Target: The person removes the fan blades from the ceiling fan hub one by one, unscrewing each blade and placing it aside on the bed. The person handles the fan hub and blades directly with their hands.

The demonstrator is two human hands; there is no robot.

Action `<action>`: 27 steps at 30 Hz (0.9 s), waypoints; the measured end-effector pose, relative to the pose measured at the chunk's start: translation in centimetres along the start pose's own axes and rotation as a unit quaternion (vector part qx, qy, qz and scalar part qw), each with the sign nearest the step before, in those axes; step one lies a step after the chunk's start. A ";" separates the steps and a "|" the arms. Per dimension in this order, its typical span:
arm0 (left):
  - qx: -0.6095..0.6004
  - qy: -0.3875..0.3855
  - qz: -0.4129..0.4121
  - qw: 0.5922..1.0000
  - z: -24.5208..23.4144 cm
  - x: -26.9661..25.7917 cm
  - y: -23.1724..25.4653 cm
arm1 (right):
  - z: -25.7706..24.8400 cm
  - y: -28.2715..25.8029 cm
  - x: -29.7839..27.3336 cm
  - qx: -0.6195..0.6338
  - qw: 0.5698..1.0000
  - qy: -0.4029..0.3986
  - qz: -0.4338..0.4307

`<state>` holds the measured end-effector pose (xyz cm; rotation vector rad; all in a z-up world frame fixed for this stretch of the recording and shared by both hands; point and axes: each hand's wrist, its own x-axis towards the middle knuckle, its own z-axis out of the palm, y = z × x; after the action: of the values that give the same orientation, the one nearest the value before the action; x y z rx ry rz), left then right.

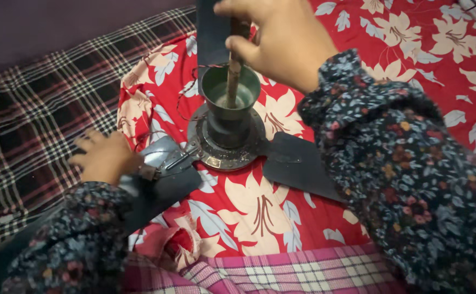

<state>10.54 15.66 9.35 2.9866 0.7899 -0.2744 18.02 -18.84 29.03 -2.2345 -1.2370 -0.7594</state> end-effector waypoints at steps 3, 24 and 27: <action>0.061 0.141 0.066 0.986 0.0 -4.4 4.6 | -1.3 -0.3 -0.4 -0.058 0.998 -0.032 0.023; -0.015 0.275 0.434 0.858 12.7 -8.3 22.1 | 10.1 6.9 -22.9 0.058 0.919 -0.260 0.292; 0.005 0.280 0.443 0.852 13.3 -7.7 22.9 | 11.8 6.8 -25.1 0.019 0.928 -0.268 0.259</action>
<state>13.12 -9.17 -2.49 3.0462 -0.6498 0.6436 15.66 -29.77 2.75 -2.6544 -0.7786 0.0874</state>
